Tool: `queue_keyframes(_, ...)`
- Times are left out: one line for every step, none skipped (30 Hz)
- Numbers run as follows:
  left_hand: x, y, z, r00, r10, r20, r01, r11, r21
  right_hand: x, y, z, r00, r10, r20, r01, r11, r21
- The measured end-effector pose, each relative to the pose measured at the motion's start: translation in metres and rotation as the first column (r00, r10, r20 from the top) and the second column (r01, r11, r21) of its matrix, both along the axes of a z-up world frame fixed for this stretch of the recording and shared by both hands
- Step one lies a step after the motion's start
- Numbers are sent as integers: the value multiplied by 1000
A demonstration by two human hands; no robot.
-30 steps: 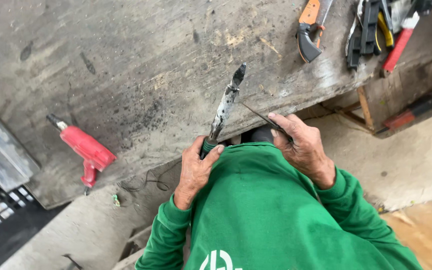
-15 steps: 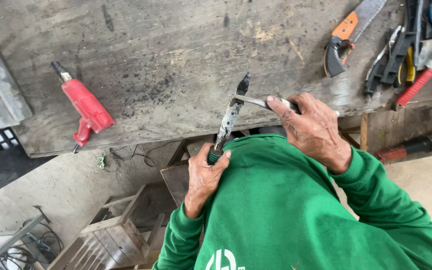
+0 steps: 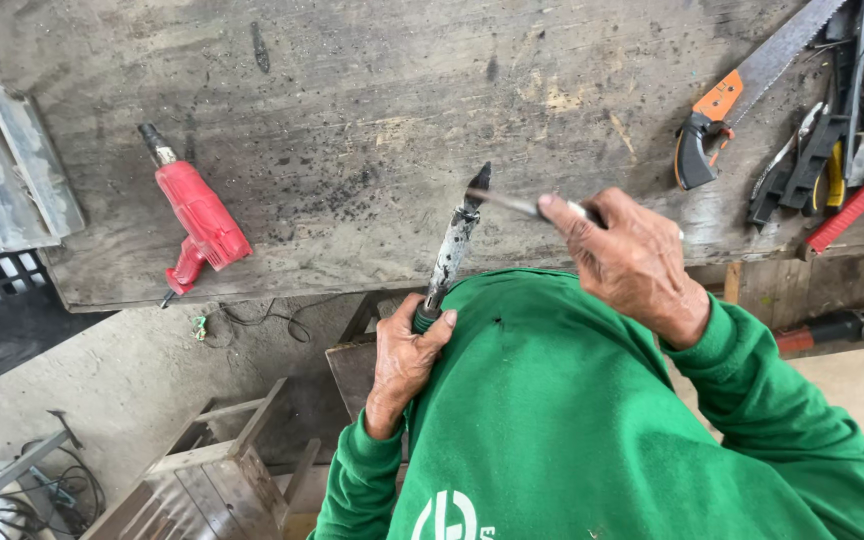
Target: The person cleans a metal tool by scraping it with a small metal file and wiping it with a sanding block.
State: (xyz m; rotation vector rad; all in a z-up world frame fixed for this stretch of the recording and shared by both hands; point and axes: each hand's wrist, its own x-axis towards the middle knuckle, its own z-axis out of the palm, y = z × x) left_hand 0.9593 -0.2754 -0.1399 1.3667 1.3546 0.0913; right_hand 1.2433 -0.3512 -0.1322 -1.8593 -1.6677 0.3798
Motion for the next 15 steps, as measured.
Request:
queue_keyframes(-1,3,0,1000,-14,4,14,1000,18,-2,1,1,1000,18,7,-18,1000,11)
queue_keyframes(-2,7,0,999,-35,8,35,999,32,-3,3,2,1000,-17,1,17,999,-33)
queue_keyframes(-4,10,0,998,-56,12,55,997,46,-3,5,2,999,-51,-5,50,996,-77)
queue_keyframes(-4,12,-1,998,-59,4,59,998,25,-4,5,2,997,-80,-7,79,989,-126)
queue_keyframes(-5,15,-3,998,-63,-5,63,998,4,-5,5,2,997,-78,-6,77,990,-121)
queue_keyframes(-4,20,-5,998,-68,-11,68,998,-8,-5,8,1,997,-78,-4,77,991,-106)
queue_keyframes(-5,23,-5,997,-77,-3,77,997,-11,-6,11,0,997,-78,-1,77,993,-91)
queue_keyframes(-6,25,-4,996,-85,3,85,996,-18,-7,12,0,997,-77,-2,77,994,-77)
queue_keyframes(-7,28,-5,996,-93,8,93,995,-24,-9,13,-2,997,-77,-3,77,995,-62)
queue_keyframes(-7,30,-6,996,-92,7,92,995,-39,-10,14,-3,997,-73,-7,73,996,-48)
queue_keyframes(-7,33,-8,996,-92,5,92,994,-55,-10,14,-4,995,-97,-14,96,993,-65)
queue_keyframes(-7,33,-9,997,-83,2,82,994,-68,-8,16,-6,993,-112,-21,110,991,-79)
queue_keyframes(-8,33,-10,995,-97,-3,97,994,-58,-7,17,-8,991,-127,-27,124,988,-93)
queue_keyframes(-9,37,-9,993,-118,-10,118,992,-42,-8,20,-9,994,-102,-32,99,992,-79)
queue_keyframes(-9,41,-9,990,-139,-18,138,990,-25,-9,22,-11,996,-77,-37,74,995,-65)
